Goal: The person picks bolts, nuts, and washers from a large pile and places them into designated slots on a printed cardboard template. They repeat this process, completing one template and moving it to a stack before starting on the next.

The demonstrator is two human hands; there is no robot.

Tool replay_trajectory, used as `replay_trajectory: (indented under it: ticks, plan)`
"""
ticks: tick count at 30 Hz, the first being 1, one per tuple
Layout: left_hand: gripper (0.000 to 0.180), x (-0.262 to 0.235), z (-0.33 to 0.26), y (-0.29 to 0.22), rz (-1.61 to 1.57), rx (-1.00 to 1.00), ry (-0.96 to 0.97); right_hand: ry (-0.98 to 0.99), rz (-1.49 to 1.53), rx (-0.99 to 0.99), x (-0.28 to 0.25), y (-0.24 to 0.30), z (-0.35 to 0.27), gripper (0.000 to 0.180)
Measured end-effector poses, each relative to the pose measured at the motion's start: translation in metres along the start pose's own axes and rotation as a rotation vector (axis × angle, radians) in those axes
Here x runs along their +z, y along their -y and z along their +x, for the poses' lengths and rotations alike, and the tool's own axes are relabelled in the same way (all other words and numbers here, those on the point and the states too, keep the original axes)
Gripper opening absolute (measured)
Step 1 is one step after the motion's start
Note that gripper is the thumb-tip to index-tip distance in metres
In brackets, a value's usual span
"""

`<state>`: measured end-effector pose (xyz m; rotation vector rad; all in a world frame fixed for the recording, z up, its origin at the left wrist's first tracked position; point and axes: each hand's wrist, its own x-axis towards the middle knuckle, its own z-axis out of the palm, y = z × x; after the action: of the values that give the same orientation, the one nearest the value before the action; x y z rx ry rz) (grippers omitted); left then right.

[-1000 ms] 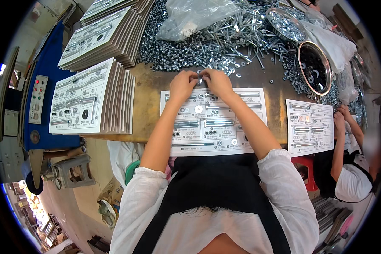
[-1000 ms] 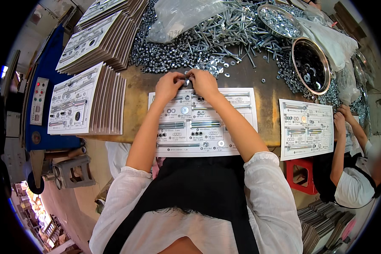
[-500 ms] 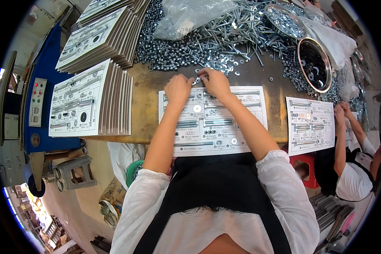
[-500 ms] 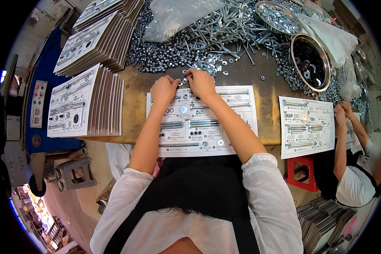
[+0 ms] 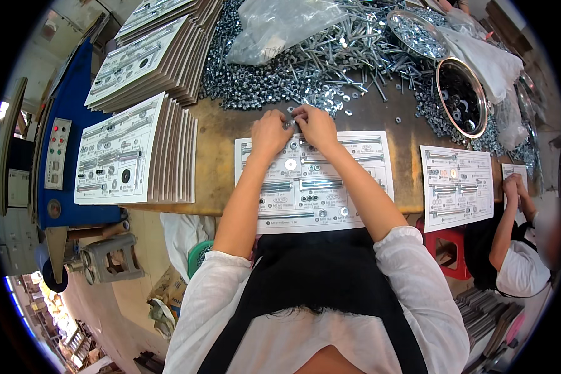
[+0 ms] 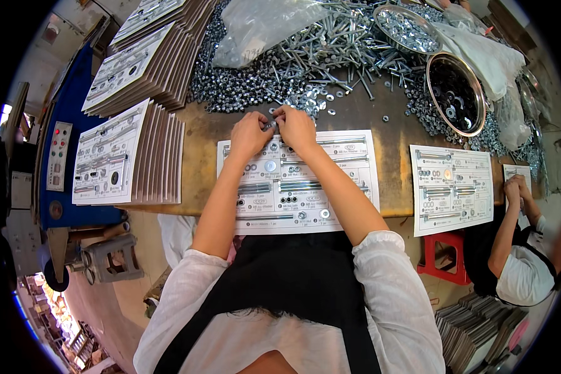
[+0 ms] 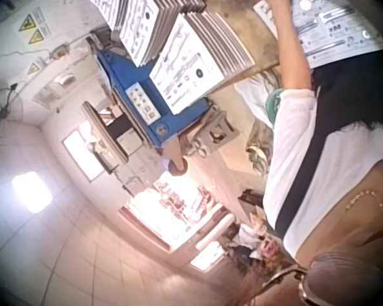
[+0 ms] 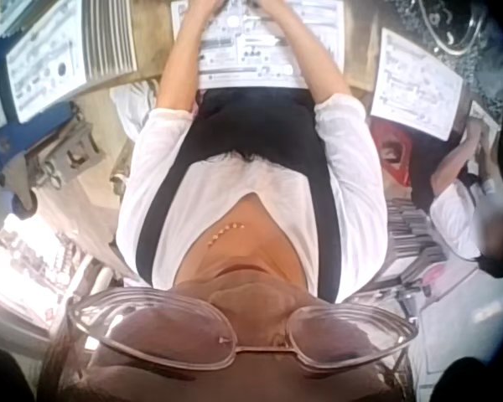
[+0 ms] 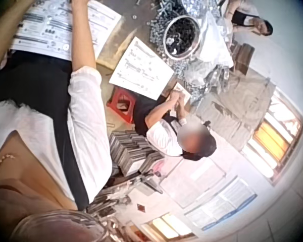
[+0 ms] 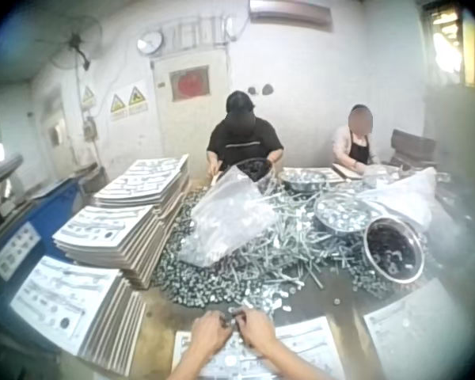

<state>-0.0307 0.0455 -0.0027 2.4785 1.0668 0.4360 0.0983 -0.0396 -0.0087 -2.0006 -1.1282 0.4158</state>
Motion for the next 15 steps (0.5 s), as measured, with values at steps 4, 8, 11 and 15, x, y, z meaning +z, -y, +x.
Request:
replay_trajectory:
  ticks: [4,8,11,15]
  plan:
    - [0.027,0.008,0.002,0.004,-0.084,0.026,-0.004,-0.021,0.083,-0.017,0.004,-0.005,0.0,0.018]
    - [0.027,0.003,0.006,-0.001,-0.074,0.07,0.033,0.002,0.105,0.002,0.004,-0.012,0.003,0.019]
    - [0.029,0.002,0.006,0.006,-0.147,0.032,0.039,0.03,0.244,0.011,-0.013,-0.004,-0.006,0.021]
    - [0.027,-0.026,-0.036,-0.04,-0.372,0.169,0.142,-0.09,0.499,0.063,-0.076,0.011,-0.044,0.021]
